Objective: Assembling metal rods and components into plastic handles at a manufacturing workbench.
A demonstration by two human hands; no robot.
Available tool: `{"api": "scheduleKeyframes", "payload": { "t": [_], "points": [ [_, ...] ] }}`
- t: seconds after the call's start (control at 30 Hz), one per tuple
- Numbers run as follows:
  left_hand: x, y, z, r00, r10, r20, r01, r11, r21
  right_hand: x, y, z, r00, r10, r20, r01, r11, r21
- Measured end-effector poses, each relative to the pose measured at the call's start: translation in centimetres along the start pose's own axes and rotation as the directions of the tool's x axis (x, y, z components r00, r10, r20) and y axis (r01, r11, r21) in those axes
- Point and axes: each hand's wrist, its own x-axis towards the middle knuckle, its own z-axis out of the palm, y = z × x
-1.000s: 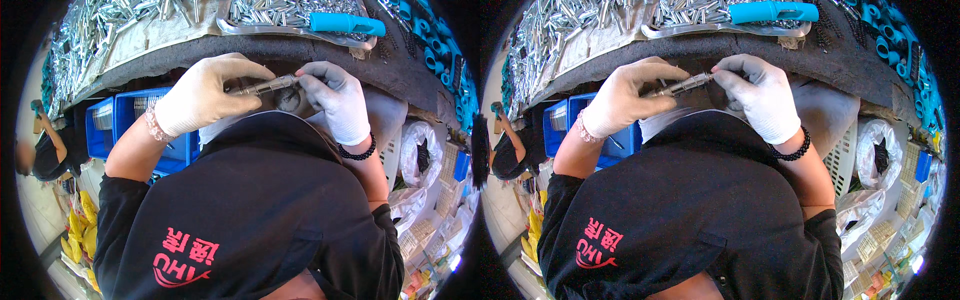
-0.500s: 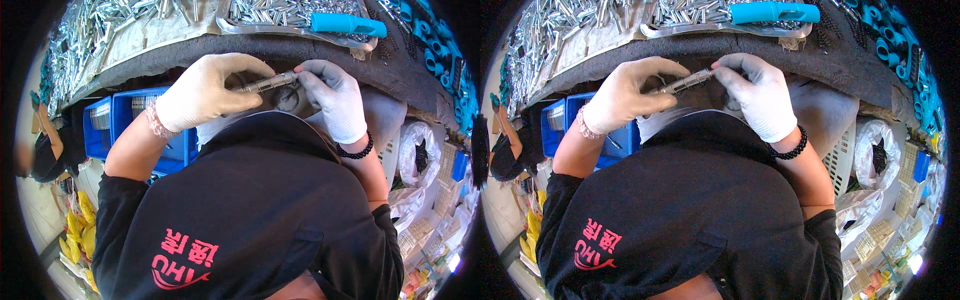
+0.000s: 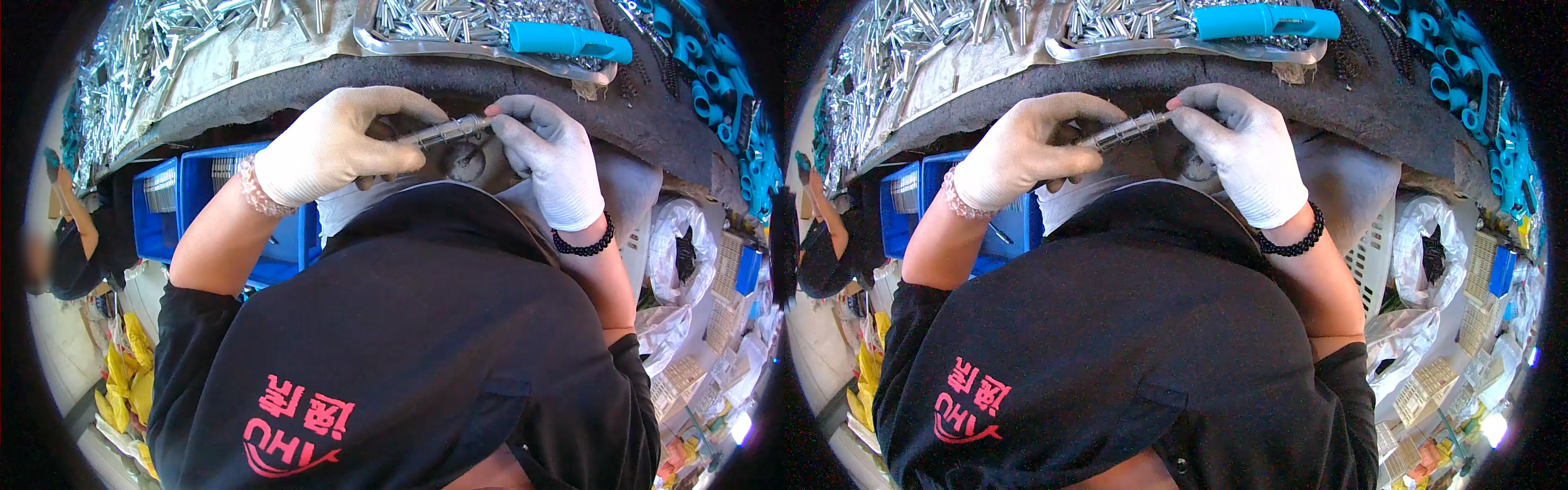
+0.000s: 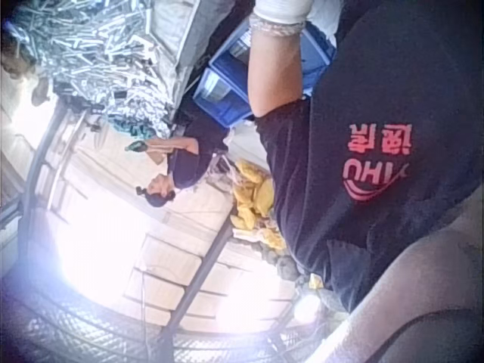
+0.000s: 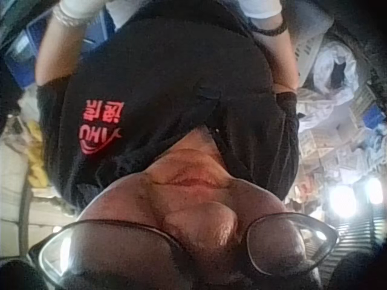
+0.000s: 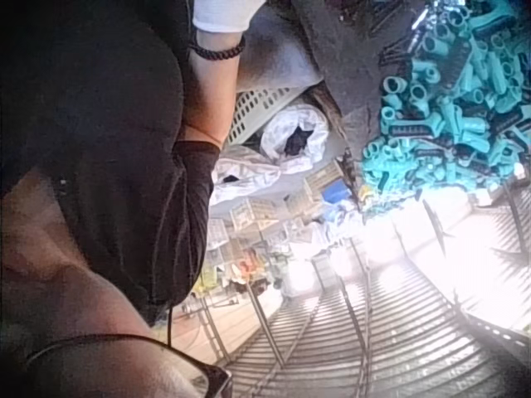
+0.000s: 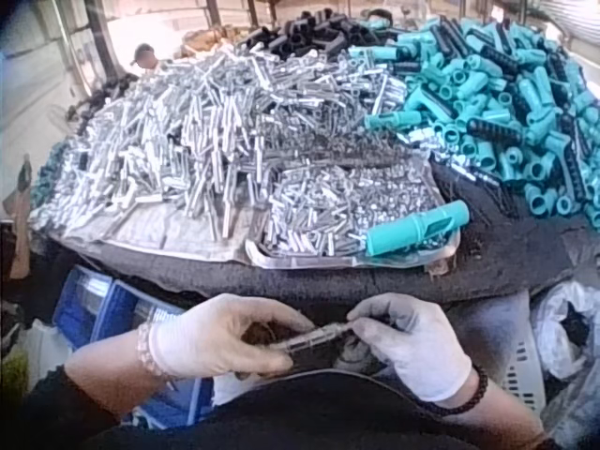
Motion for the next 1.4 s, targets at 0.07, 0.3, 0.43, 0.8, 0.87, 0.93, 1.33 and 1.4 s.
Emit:
{"api": "scheduleKeyframes", "payload": {
  "t": [0.07,0.3,0.43,0.8,0.87,0.93,1.33,1.4],
  "points": [
    [-0.1,0.1,0.0,1.0,-0.004,-0.002,0.004,1.0,0.011,0.1,0.1,0.1,1.0,-0.001,-0.012,0.002,1.0,0.025],
    [-0.2,0.0,0.1,0.999,-0.049,-0.016,0.049,0.999,-0.002,0.1,-0.1,0.1,1.0,-0.007,0.005,0.007,0.998,-0.061],
    [0.1,-0.4,-0.1,0.998,0.052,-0.033,-0.048,0.994,0.1,0.1,0.1,0.2,1.0,0.015,0.014,-0.014,0.998,-0.058],
    [0.0,0.1,-0.2,0.997,-0.074,0.017,0.075,0.996,-0.053,-0.1,0.3,1.0,0.995,-0.103,0.005,0.103,0.99,-0.1],
    [0.1,-0.1,-0.2,0.994,-0.1,0.039,0.103,0.991,-0.088,-0.1,0.2,0.8,0.99,-0.135,0.035,0.139,0.975,-0.171],
    [0.0,-0.2,-0.2,0.994,-0.106,0.033,0.109,0.989,-0.102,0.0,0.2,0.6,0.986,-0.159,0.044,0.165,0.962,-0.219],
    [0.0,-0.1,-0.1,0.997,-0.075,0.037,0.078,0.992,-0.099,0.0,0.6,0.4,0.975,-0.212,0.066,0.222,0.949,-0.224],
    [0.0,-0.2,-0.1,0.996,-0.082,0.045,0.086,0.989,-0.118,-0.1,0.5,0.5,0.972,-0.228,0.052,0.233,0.95,-0.206]
  ]
}}
